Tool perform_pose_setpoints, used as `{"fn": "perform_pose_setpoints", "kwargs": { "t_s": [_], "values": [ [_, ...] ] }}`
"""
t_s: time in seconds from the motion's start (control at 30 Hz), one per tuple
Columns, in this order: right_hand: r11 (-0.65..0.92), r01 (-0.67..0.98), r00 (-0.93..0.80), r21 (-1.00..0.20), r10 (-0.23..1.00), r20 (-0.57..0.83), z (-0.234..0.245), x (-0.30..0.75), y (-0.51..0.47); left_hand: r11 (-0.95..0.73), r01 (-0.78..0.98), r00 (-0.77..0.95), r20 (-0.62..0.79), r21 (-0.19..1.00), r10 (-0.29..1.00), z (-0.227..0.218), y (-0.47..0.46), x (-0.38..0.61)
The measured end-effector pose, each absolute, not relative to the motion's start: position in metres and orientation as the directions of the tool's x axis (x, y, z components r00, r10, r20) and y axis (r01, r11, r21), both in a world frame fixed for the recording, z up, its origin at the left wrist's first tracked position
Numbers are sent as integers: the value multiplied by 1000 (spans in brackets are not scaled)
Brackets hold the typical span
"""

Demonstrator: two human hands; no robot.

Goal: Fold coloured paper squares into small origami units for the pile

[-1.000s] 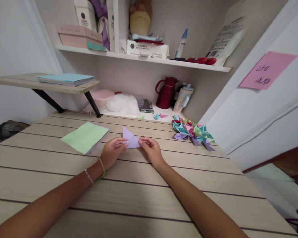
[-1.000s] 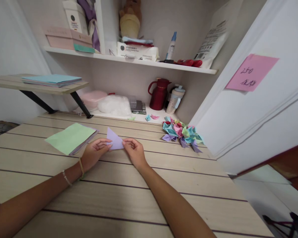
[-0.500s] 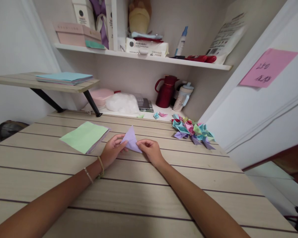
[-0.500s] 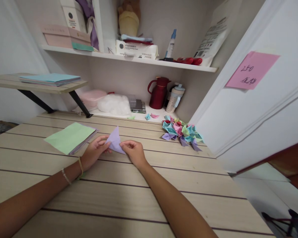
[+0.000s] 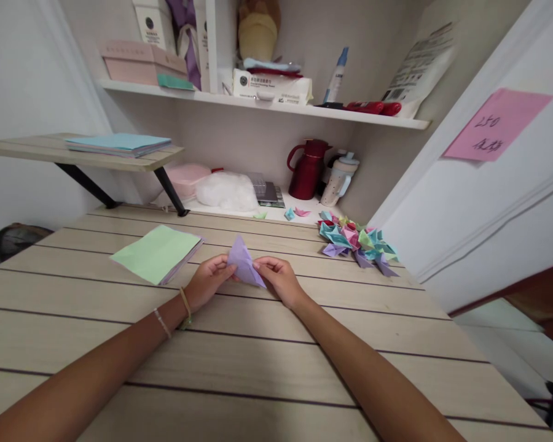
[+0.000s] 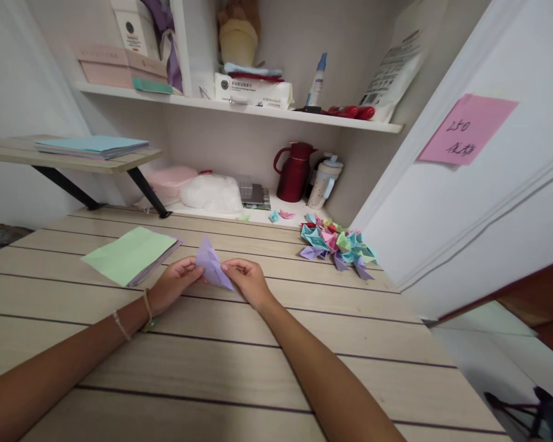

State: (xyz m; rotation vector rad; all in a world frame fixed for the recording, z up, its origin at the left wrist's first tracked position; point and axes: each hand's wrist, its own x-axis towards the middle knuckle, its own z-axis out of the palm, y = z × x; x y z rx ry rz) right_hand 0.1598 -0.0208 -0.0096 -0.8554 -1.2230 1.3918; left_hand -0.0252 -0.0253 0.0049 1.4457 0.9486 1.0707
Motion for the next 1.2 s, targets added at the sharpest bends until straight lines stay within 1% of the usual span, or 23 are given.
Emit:
{"fn": "perform_pose_setpoints", "kwargs": {
  "t_s": [0.13,0.27,0.43,0.63,0.83,0.97,1.07,1.13,1.2],
  "values": [
    [72,-228,-191,-971,975,117,-11,159,-21,-137,15,313,126,990,941,5,-25,-24],
    [78,-238,-236,-968,962,136,-10,159,-22,-124,50,353,99,991,930,5,-26,-23],
    [119,-202,-273,-972,946,173,-6,159,-25,-103,86,338,68,991,939,6,-28,-22],
    [111,-215,-212,-970,965,157,-8,160,-24,-108,82,319,77,991,944,7,-29,-21],
    [120,-175,-237,-977,958,160,-7,160,-24,-102,71,304,76,992,950,4,-27,-21],
    [117,-165,-220,-979,964,152,-8,161,-23,-100,51,346,77,994,935,5,-28,-20],
    [106,-128,-256,-986,957,136,-9,161,-23,-98,44,377,74,994,923,7,-30,-19],
    [112,-102,-278,-989,951,136,-9,161,-23,-86,40,373,64,996,926,7,-30,-19],
    [134,-105,-258,-985,953,157,-9,160,-24,-75,37,356,57,997,933,7,-30,-19]
  ]
}}
